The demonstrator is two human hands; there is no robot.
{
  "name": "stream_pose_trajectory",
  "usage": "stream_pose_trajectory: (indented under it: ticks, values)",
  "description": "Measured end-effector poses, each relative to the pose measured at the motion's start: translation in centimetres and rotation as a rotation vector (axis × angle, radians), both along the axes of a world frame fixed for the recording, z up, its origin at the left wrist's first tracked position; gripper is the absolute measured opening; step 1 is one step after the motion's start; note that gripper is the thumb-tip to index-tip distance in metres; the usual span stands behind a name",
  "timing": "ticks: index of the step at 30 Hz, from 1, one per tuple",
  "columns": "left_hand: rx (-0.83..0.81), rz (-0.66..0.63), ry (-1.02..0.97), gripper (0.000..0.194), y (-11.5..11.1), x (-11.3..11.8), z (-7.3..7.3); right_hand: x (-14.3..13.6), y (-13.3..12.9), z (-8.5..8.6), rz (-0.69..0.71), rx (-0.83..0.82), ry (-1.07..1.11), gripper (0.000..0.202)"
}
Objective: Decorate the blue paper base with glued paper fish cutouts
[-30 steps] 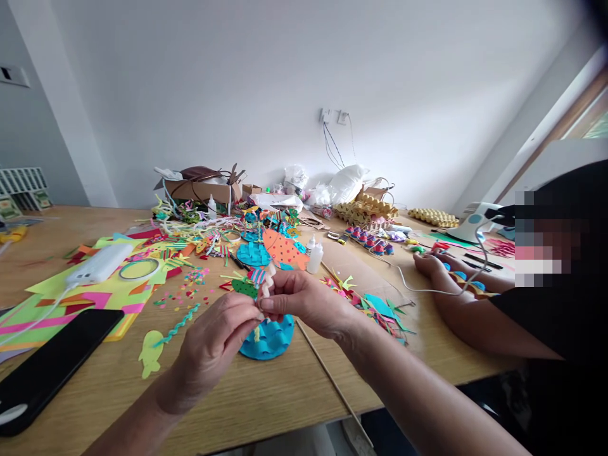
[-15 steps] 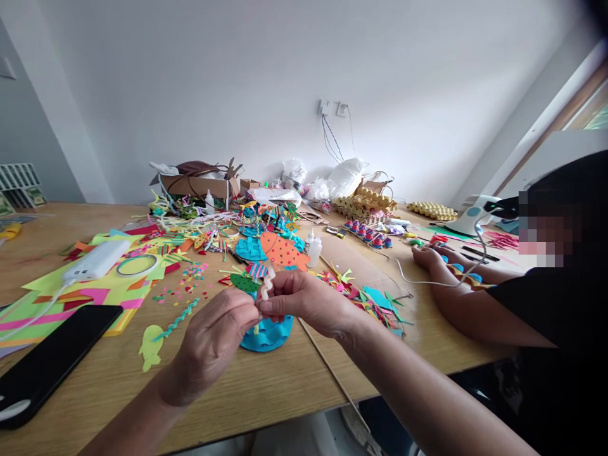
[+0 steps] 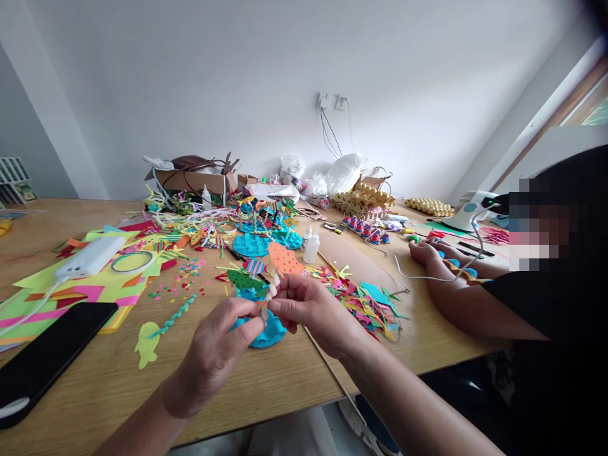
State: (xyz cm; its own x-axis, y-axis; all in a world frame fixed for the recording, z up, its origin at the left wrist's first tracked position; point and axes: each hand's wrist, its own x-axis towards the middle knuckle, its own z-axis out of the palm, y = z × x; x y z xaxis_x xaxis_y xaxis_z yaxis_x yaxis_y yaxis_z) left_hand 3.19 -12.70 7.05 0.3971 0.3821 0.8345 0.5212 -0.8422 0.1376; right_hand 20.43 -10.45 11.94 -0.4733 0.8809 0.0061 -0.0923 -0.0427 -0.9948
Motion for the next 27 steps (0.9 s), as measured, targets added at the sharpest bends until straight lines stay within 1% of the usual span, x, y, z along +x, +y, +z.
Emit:
stream_pose_trajectory:
  ticks: [4, 9, 13, 15, 20, 24, 27]
  values:
    - [-0.093, -0.093, -0.043, 0.019, -1.5, 0.9, -1.1, 1.0, -2.0, -1.5, -0.019, -0.054, 0.025, 0.035]
    - [-0.232, -0.196, -0.056, 0.022, -2.8, 2.4, -3.1, 2.4, -4.7, -3.6, -0.106, -0.082, 0.003, 0.032]
    - [-0.291, -0.198, -0.127, 0.024, -2.7, 3.8, -5.0, 2.8, -5.7, -4.4, -0.157, -0.093, -0.022, 0.033]
    - [-0.313, -0.193, -0.145, 0.022, -2.7, 4.3, -5.7, 2.9, -5.9, -4.6, -0.186, -0.076, -0.019, 0.033]
    - [-0.366, -0.211, -0.12, 0.02, -2.9, 4.8, -6.2, 3.1, -5.9, -5.6, -0.182, -0.107, 0.062, 0.034]
    - [-0.358, -0.22, -0.127, 0.019, -2.8, 5.0, -6.3, 3.3, -5.9, -6.5, -0.226, -0.137, 0.027, 0.036]
    - [-0.331, -0.228, -0.102, 0.019, -2.5, 5.0, -6.4, 3.5, -5.8, -6.7, -0.259, -0.157, 0.048, 0.036]
